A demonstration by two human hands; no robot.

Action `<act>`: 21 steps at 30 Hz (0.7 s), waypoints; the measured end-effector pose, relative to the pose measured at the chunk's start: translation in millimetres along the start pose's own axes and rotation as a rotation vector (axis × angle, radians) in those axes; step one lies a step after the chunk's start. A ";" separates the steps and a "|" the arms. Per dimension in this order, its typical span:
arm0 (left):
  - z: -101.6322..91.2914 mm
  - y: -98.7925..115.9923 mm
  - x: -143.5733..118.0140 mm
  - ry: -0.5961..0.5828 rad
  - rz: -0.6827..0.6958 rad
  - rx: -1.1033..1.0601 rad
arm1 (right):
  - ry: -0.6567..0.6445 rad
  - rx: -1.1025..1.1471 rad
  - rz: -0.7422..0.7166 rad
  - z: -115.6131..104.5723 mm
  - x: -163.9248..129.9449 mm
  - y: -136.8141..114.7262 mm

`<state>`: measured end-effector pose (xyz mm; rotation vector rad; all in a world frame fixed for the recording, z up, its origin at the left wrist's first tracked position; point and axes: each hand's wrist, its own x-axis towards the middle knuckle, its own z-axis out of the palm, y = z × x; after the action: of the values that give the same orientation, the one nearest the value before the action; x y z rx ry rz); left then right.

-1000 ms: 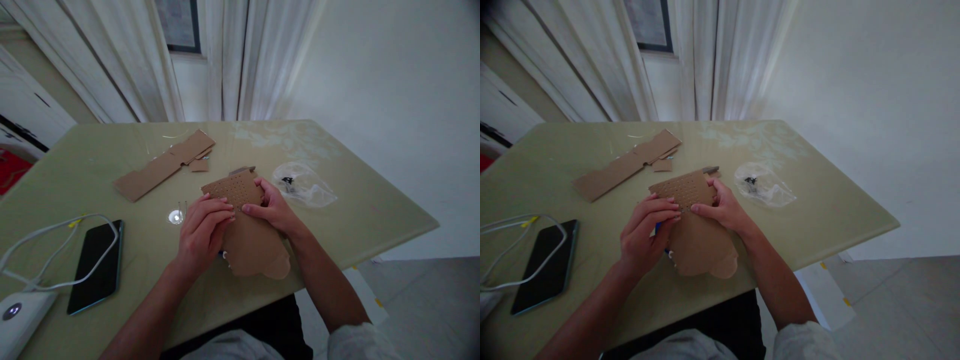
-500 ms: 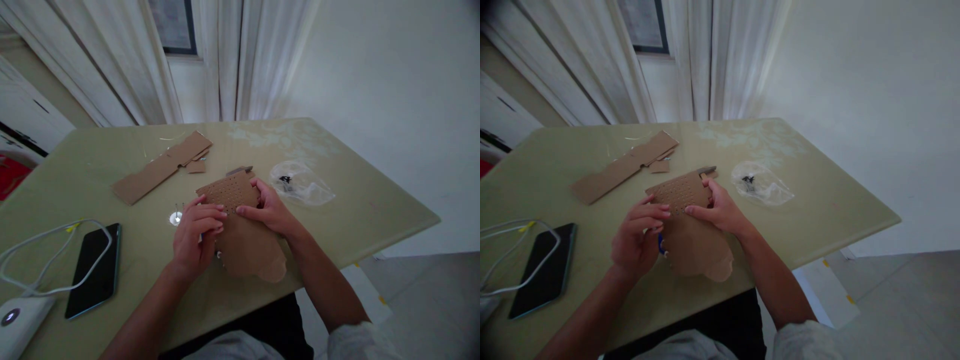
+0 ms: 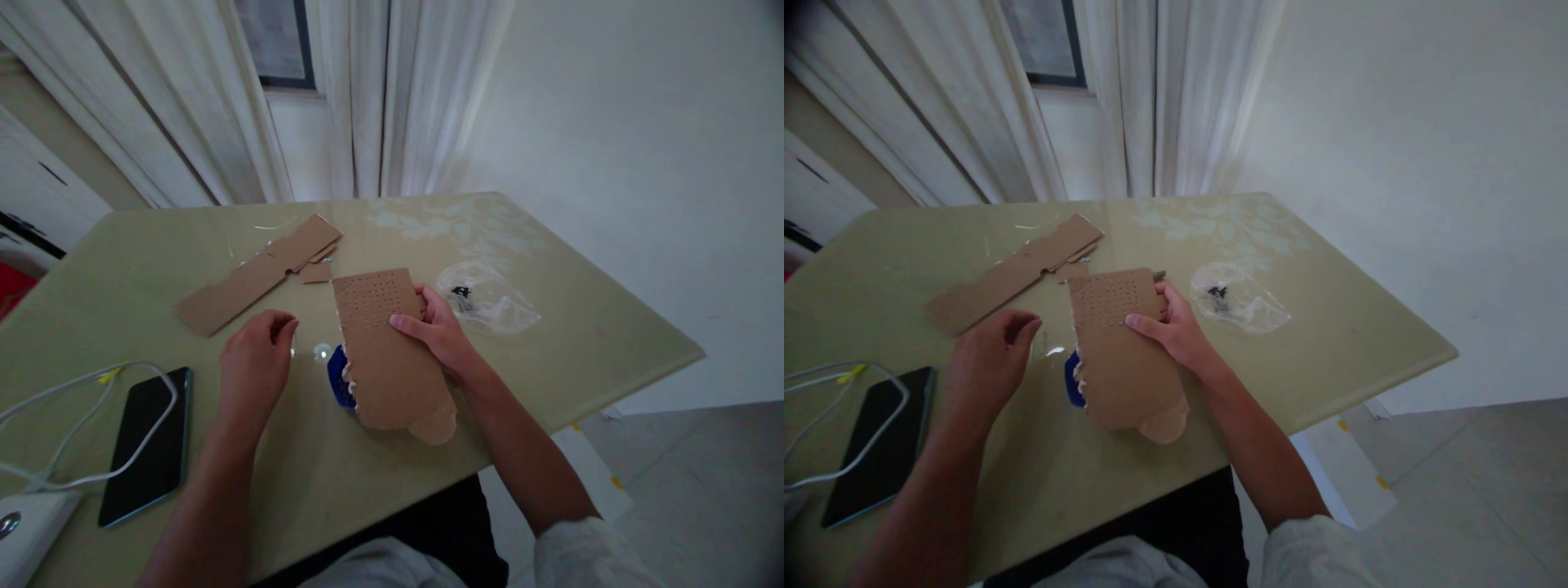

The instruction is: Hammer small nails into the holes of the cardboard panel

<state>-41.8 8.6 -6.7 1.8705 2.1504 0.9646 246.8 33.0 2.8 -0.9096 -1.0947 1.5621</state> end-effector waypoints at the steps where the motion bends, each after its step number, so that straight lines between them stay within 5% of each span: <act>1: 0.7 -2.7 -0.7 -0.046 0.003 0.113 | 0.001 0.020 0.000 -0.4 0.4 -0.4; 8: 0.5 -13.7 -2.3 -0.218 -0.111 0.442 | -0.024 0.120 -0.020 -2.6 1.4 -0.8; 21: 12.9 -23.9 2.6 -0.239 -0.090 0.389 | -0.018 0.111 -0.011 -3.0 0.9 -0.3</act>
<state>-56.2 15.2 -29.0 1.9024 2.3707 0.2971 249.4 34.5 2.2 -0.8149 -1.0131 1.6088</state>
